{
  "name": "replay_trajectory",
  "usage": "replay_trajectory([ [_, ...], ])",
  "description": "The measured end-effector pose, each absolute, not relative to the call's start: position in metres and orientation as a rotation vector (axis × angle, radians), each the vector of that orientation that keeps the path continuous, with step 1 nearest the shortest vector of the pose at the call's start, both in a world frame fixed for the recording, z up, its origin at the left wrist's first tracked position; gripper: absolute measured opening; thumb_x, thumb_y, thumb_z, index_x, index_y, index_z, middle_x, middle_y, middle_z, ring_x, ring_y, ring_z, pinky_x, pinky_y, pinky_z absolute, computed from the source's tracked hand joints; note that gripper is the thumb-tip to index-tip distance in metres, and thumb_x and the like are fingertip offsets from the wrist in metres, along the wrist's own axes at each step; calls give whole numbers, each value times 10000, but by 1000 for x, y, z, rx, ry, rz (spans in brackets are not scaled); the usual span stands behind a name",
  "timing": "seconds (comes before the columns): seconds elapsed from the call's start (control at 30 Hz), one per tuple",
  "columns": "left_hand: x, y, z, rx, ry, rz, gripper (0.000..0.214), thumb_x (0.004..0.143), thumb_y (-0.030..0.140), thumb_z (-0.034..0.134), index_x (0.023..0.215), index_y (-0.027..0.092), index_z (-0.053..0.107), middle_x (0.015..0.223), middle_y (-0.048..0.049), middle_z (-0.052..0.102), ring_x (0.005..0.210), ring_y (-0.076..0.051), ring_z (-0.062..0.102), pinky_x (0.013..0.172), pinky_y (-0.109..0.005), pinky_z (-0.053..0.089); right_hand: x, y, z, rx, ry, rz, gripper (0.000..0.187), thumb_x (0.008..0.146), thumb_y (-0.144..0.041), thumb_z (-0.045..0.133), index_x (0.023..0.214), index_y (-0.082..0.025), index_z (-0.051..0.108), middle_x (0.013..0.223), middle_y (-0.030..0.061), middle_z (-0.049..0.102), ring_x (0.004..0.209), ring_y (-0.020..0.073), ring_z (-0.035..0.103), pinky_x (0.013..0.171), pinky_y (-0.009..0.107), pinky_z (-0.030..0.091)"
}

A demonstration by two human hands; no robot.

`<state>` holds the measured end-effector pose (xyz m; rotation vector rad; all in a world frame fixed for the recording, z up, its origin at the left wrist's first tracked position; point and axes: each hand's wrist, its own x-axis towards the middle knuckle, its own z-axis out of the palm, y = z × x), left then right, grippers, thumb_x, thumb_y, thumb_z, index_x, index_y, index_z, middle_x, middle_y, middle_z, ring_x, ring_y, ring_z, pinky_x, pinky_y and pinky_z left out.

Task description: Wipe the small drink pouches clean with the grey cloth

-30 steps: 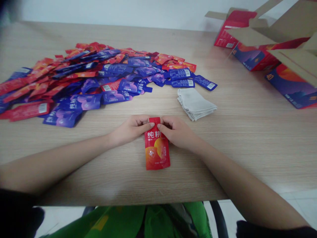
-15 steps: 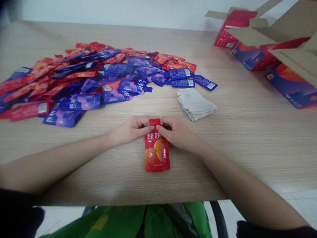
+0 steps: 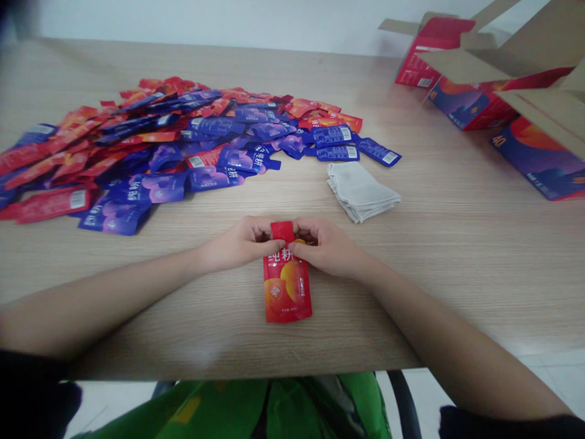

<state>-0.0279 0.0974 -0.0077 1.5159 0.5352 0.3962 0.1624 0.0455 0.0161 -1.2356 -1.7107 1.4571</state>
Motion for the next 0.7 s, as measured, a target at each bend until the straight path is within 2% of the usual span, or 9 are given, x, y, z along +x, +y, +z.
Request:
replay_trajectory([
  [0.1,-28,96,-9,1504,551,416,106,844,234,594,835,133,623,735,17,635,652,-96,573,652,-235,453,163,46,17,-1245,-1680,1491,83,792,-245,625,859,-199,641,862,19,695,835,178,645,737,303,497],
  [0.2,-27,97,-10,1489,537,453,103,859,224,589,859,130,632,764,7,655,676,-100,592,671,-239,465,166,46,18,-1358,-1763,1440,102,824,-288,613,816,-190,642,764,7,659,698,150,601,628,278,455],
  [0.3,-27,100,-10,1475,462,454,109,885,221,578,902,134,641,828,-8,685,751,-109,623,729,-246,483,170,47,17,-1414,-1853,1357,204,863,-347,581,743,-187,622,669,-11,593,596,120,515,546,260,384],
  [0.47,-28,103,-8,1491,401,456,117,902,232,594,926,137,659,872,-13,698,773,-107,626,739,-238,484,171,48,14,-1356,-1804,1226,240,876,-360,562,703,-194,588,691,-9,584,629,121,512,572,255,398],
  [0.7,-28,100,-10,1411,403,473,116,907,233,604,931,135,661,866,-17,710,775,-110,645,727,-232,490,169,48,14,-1351,-1838,1289,262,908,-388,527,829,-184,670,739,9,654,649,139,553,591,269,420],
])
